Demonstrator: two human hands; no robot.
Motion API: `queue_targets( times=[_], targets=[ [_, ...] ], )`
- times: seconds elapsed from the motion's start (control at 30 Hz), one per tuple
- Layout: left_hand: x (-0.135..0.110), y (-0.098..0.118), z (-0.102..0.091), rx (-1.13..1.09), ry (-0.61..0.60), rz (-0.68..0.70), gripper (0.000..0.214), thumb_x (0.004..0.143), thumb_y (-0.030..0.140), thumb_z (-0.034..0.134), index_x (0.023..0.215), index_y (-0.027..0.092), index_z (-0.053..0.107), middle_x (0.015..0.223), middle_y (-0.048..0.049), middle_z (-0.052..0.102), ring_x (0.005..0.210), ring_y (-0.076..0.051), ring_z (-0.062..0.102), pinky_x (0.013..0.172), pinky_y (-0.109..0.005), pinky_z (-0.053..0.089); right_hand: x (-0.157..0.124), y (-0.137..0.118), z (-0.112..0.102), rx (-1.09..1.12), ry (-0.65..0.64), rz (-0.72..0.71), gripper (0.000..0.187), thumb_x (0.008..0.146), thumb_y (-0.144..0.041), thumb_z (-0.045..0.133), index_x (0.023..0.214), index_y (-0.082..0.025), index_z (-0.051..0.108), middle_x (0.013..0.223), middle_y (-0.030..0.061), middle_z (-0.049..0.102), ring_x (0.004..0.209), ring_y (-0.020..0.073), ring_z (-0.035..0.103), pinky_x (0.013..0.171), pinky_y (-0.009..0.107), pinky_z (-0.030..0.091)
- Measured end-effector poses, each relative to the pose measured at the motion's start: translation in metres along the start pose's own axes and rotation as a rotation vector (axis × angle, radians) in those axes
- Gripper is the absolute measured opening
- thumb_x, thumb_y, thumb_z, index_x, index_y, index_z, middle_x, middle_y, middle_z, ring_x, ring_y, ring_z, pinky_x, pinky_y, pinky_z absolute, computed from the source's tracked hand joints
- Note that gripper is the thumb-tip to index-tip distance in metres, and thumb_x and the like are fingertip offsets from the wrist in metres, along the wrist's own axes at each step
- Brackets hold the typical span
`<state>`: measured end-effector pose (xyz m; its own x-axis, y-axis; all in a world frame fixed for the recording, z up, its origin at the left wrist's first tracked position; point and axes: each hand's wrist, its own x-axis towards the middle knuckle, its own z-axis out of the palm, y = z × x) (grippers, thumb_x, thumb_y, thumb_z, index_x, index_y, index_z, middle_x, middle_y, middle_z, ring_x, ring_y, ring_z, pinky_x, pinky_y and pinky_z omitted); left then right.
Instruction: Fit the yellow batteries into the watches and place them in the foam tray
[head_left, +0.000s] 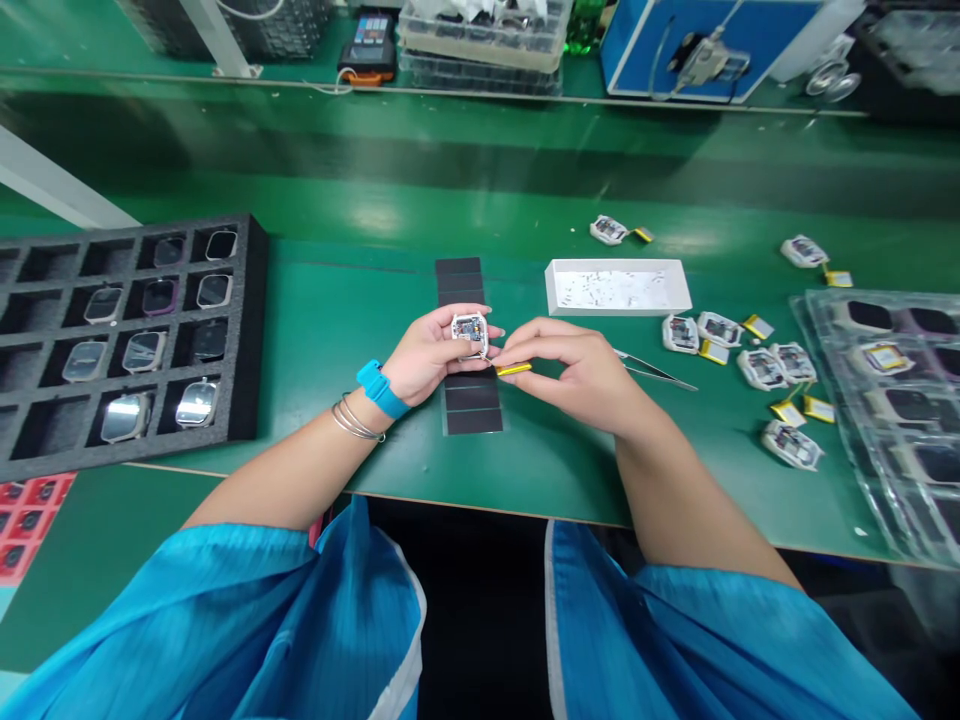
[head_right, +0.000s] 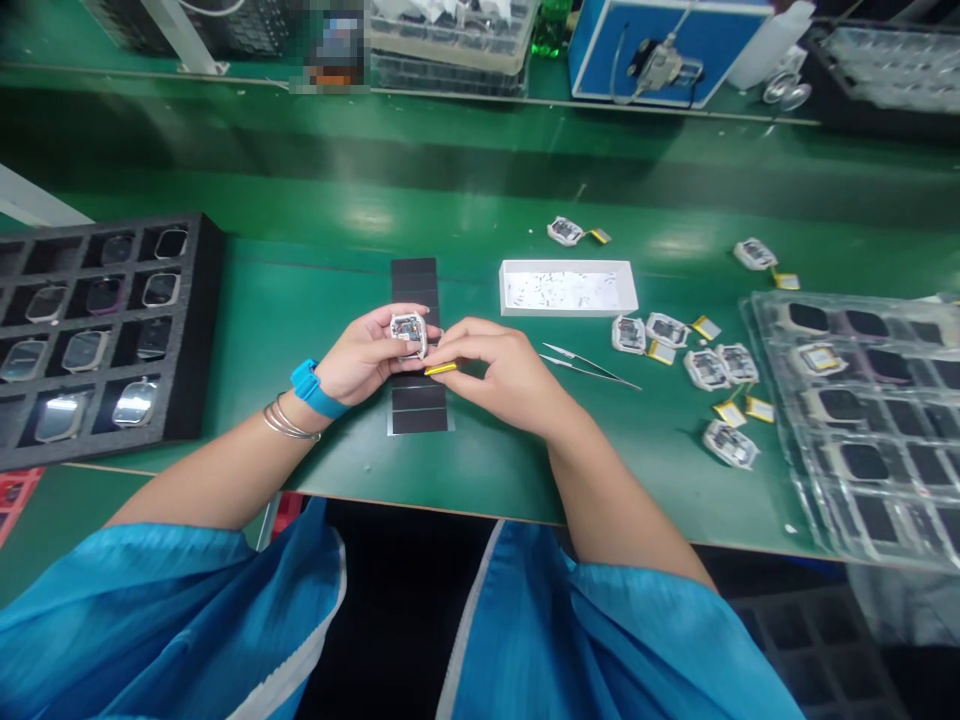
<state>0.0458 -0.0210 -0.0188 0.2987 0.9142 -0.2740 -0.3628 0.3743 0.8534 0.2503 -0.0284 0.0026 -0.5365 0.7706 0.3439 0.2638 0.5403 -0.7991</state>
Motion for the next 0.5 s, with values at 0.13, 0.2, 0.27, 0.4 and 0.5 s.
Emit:
queue_targets(
  times=[0.13, 0.2, 0.27, 0.4, 0.5],
  targets=[
    [-0.001, -0.002, 0.003, 0.012, 0.019, -0.023, 0.043, 0.064, 0.005, 0.073, 0.105, 0.017, 0.065, 0.088, -0.0025, 0.076, 0.074, -0.015, 0.074, 0.066, -0.023, 0.061, 0.001, 0.001, 0.001, -0.012, 0.072, 0.030, 0.015, 0.086, -0.021, 0.070, 0.097, -0.025, 0.079, 0.092, 0.0029, 0.074, 0.081, 0.0159, 0.068, 0.073, 0.030, 0.055],
    [-0.003, -0.003, 0.006, 0.020, 0.010, -0.055, 0.042, 0.064, 0.003, 0.072, 0.103, 0.016, 0.066, 0.084, -0.0016, 0.075, 0.071, -0.015, 0.074, 0.064, -0.023, 0.061, 0.001, 0.002, 0.003, 0.021, 0.113, 0.058, 0.016, 0.086, -0.022, 0.070, 0.098, -0.025, 0.079, 0.092, 0.0033, 0.074, 0.079, 0.0163, 0.068, 0.073, 0.031, 0.056],
    [-0.004, -0.003, 0.009, 0.040, -0.011, -0.106, 0.041, 0.065, 0.003, 0.071, 0.103, 0.016, 0.066, 0.083, -0.0019, 0.075, 0.071, -0.016, 0.075, 0.064, -0.023, 0.061, 0.002, 0.004, 0.006, 0.041, 0.145, 0.087, 0.017, 0.086, -0.022, 0.069, 0.100, -0.024, 0.078, 0.092, 0.0037, 0.074, 0.079, 0.0169, 0.068, 0.074, 0.032, 0.057],
    [-0.007, -0.002, 0.013, 0.075, -0.057, -0.191, 0.036, 0.069, 0.003, 0.069, 0.103, 0.015, 0.067, 0.084, -0.0033, 0.075, 0.072, -0.018, 0.076, 0.066, -0.026, 0.062, 0.002, 0.009, 0.012, -0.084, 0.197, 0.077, 0.018, 0.087, -0.023, 0.068, 0.103, -0.024, 0.077, 0.093, 0.0038, 0.075, 0.079, 0.0177, 0.068, 0.075, 0.033, 0.057],
    [-0.007, -0.001, 0.015, 0.077, -0.062, -0.219, 0.029, 0.072, 0.004, 0.067, 0.100, 0.014, 0.068, 0.083, -0.0040, 0.074, 0.070, -0.017, 0.075, 0.066, -0.026, 0.062, 0.002, 0.012, 0.018, -0.174, 0.225, 0.043, 0.020, 0.088, -0.025, 0.066, 0.105, -0.025, 0.076, 0.094, 0.0037, 0.075, 0.078, 0.0177, 0.067, 0.076, 0.034, 0.057]
  ],
)
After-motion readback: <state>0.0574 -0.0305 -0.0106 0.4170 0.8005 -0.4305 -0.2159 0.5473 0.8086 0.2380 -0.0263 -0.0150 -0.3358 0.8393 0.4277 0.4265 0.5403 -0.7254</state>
